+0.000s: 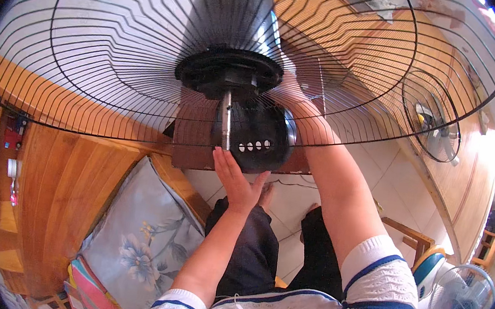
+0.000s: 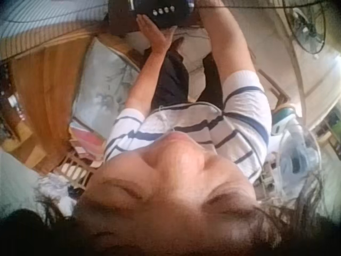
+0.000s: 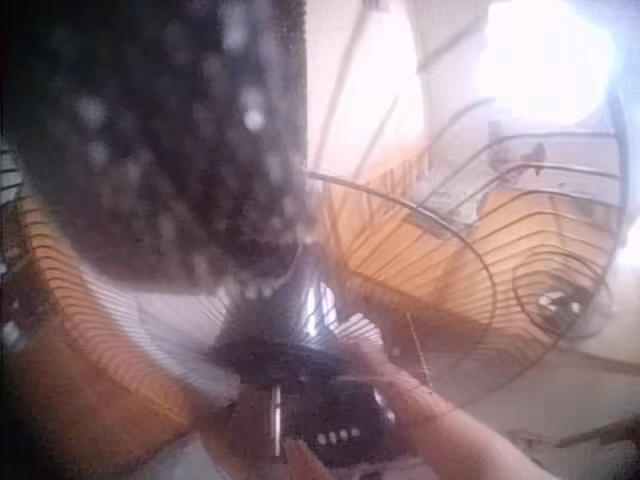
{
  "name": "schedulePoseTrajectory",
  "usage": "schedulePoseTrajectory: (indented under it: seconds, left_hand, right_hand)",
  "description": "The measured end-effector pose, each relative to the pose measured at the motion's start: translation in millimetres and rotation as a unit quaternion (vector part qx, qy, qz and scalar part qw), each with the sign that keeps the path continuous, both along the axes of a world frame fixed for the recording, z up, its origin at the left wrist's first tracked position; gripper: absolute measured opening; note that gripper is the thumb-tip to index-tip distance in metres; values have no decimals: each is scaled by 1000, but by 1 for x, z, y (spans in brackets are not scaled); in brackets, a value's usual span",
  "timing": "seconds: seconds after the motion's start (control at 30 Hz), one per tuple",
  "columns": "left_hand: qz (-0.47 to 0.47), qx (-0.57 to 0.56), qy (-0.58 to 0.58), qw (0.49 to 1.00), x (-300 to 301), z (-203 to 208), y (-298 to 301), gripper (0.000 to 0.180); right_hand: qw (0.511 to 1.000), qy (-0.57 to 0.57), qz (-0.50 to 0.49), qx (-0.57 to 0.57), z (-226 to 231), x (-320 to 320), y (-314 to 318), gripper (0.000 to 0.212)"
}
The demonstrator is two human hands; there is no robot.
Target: The person wipes the base of a standing fan with a cloth, then removes the fan blade and wipes each blade and the central hub with the cloth.
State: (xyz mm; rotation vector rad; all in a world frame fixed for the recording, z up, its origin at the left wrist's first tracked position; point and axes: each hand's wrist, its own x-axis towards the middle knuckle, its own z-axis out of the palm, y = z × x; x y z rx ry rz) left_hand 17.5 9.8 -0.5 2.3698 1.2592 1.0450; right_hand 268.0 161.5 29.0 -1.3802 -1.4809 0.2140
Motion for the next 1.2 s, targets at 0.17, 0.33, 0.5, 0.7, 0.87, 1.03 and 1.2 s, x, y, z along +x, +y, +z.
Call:
schedulePoseTrajectory:
  seconds: [0.17, 0.33, 0.5, 0.7, 0.87, 1.03, 1.2]
  left_hand:
    - [-4, -7, -9, 1000, 5, 5, -1, 111]
    - [1, 7, -4, 1000, 6, 8, -2, 113]
    - [3, 5, -8, 1000, 9, 12, -3, 110]
    - [2, 15, -28, 999, 8, 12, -3, 112]
    - [5, 5, -14, 1000, 6, 10, -3, 106]
    - [11, 30, -8, 999, 0, 2, 4, 90]
    - [-55, 0, -47, 997, -26, 16, -2, 76]
  right_hand:
    - [967, -175, -46, -181, 47, -2, -35, 26]
    - [960, -138, -92, -226, 59, -17, -68, 35]
    - [961, -225, -126, -96, 13, -16, -121, 42]
    - [943, -197, -250, -95, 15, -82, -191, 48]
    - [935, -191, -273, -126, 12, -136, -226, 52]
    - [969, -153, -144, -132, 11, -175, -237, 40]
    - [971, 115, -119, -175, 11, -169, -245, 35]
